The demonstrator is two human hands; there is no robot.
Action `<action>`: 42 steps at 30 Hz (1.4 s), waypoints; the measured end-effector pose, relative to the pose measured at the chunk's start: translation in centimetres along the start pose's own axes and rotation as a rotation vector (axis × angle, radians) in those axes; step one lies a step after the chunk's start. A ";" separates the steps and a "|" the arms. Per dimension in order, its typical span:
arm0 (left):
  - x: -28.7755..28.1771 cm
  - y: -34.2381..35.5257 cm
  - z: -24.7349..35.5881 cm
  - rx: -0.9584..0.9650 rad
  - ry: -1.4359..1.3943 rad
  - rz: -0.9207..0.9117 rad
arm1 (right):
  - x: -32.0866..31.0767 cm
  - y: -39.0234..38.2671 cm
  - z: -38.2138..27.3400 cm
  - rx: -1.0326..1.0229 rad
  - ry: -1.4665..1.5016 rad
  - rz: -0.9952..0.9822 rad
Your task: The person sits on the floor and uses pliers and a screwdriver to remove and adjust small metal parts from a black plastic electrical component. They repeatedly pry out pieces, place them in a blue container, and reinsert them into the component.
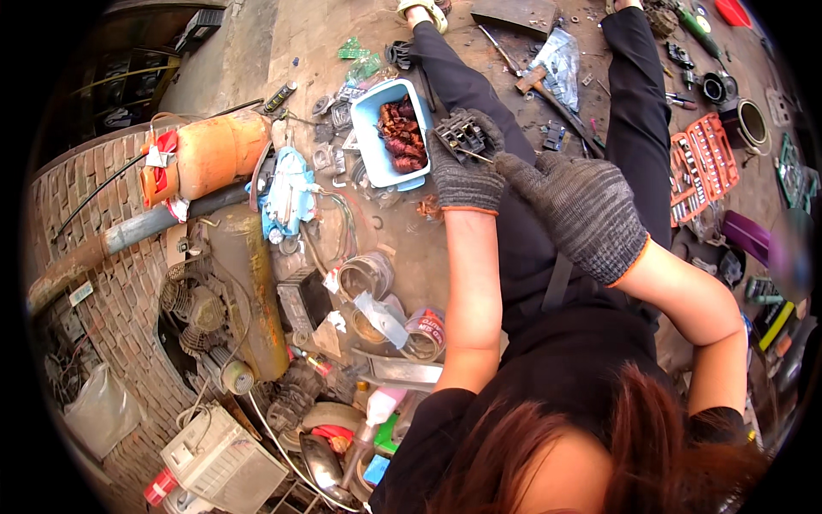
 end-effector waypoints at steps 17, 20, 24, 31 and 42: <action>0.9 0.6 2.3 0.129 0.146 0.234 | 1.8 2.1 -1.3 -0.017 0.028 -0.011; -1.4 0.1 1.7 0.262 0.416 0.260 | -0.2 4.1 0.2 -0.030 0.128 -0.181; -0.6 1.4 -2.8 0.185 0.529 0.367 | -1.2 5.6 4.5 -0.093 0.085 -0.235; -1.5 -0.4 -1.5 0.195 0.438 0.388 | -0.5 11.2 5.6 -0.260 0.120 -0.621; -5.6 2.8 4.3 0.209 0.150 0.516 | 5.4 2.6 0.4 0.046 0.204 -0.111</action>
Point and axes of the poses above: each hand's wrist, its own y-axis towards the middle knuckle, its own x-axis out of the palm, z = x × y, the point moved 1 cm from there along y, towards the middle knuckle, and after that the axes turned 7 degrees about -x, right-handed, at the moved point
